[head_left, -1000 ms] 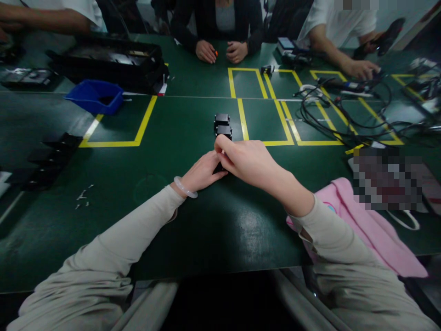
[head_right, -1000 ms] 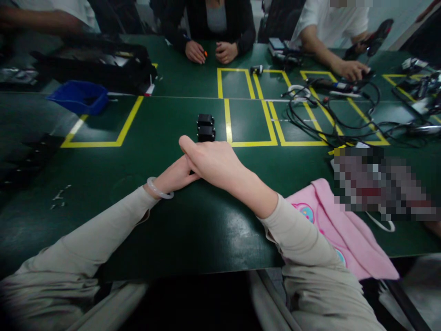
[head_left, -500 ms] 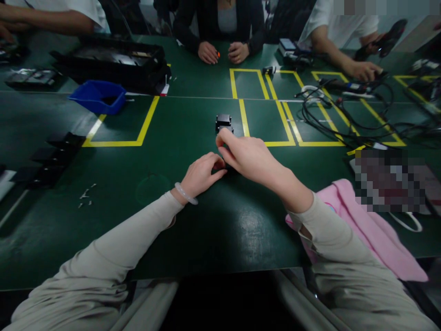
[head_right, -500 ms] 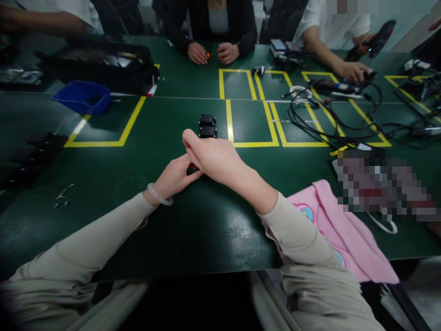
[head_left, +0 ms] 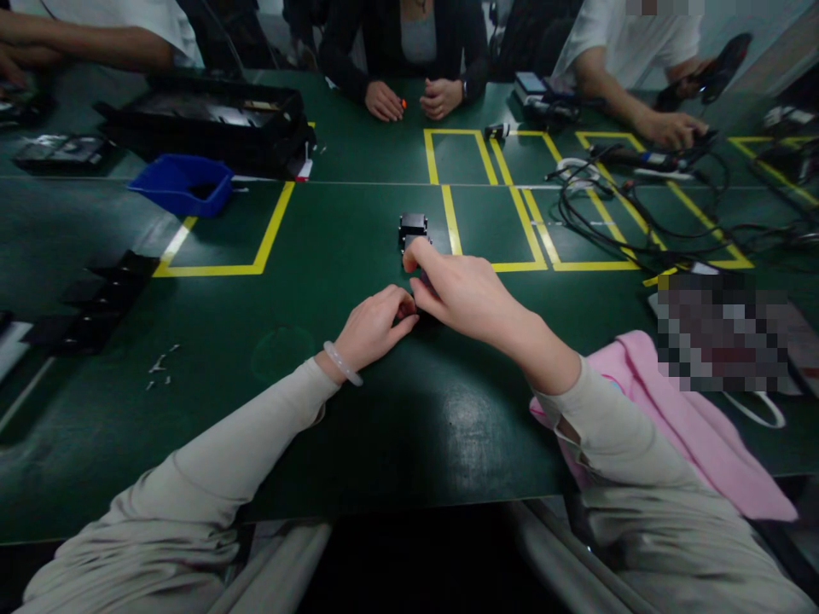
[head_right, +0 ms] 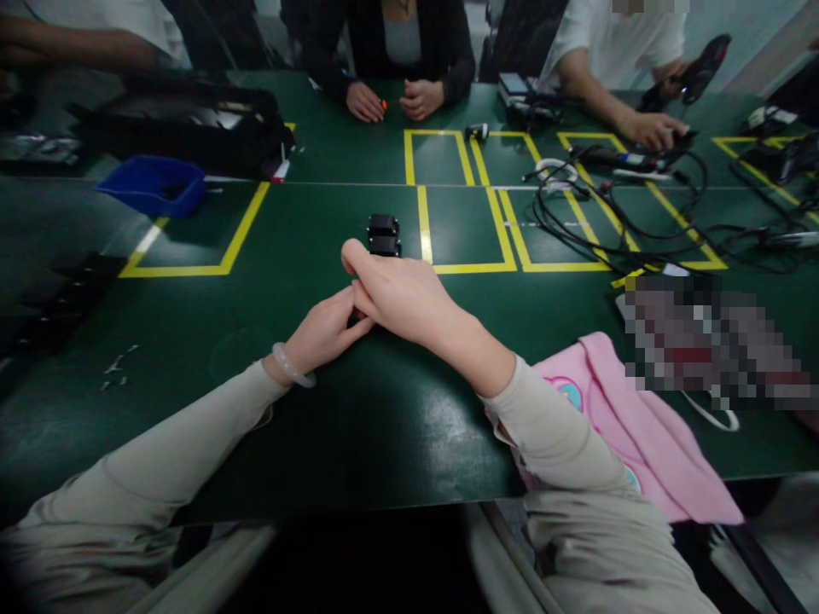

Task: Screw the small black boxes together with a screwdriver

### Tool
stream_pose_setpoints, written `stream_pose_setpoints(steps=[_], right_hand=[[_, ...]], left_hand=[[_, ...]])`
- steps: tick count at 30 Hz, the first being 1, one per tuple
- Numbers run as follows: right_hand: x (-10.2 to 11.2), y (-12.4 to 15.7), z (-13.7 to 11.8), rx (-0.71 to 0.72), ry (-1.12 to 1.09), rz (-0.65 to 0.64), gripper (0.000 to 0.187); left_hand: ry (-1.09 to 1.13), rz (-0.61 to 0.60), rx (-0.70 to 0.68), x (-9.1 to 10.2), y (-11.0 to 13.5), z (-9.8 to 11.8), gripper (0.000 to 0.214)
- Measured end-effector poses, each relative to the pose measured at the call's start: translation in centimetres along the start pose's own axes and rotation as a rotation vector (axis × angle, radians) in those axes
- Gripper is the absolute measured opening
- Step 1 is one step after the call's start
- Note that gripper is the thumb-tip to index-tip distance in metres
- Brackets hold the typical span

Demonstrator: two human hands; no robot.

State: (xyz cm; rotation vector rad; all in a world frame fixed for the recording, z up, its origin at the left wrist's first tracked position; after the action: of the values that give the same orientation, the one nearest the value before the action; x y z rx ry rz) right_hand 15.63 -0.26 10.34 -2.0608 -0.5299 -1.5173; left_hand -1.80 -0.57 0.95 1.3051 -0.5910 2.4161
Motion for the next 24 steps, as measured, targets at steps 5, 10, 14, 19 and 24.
stream_pose_setpoints(steps=[5,10,14,19,24], right_hand=[[0.09,-0.10,-0.04,-0.022,0.045,-0.036,0.022],[-0.02,-0.03,0.13,-0.002,-0.016,-0.012,0.023],[0.09,0.04,0.02,0.009,-0.023,-0.013,0.022],[0.16,-0.07,-0.05,-0.001,0.008,-0.042,0.021],[0.00,0.03,0.21,0.021,-0.025,0.019,0.021]], left_hand=[[-0.021,0.005,0.011,-0.31,0.06,-0.13,0.013],[0.013,-0.004,-0.009,-0.43,0.09,-0.28,0.014],[0.007,-0.006,0.017,-0.48,0.08,-0.24,0.012],[0.002,0.003,0.020,-0.54,0.07,-0.15,0.012],[0.046,0.007,0.016,-0.51,0.06,-0.24,0.015]])
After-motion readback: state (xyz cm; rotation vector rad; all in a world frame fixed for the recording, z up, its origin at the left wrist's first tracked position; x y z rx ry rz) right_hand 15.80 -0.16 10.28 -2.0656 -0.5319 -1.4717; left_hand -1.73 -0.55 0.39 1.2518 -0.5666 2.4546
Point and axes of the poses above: each hand's wrist, its own y-axis away from the middle knuckle, its own x-axis out of the back of the hand, z = x × y, the point moved 1 cm from there along -y, towards the middle knuckle
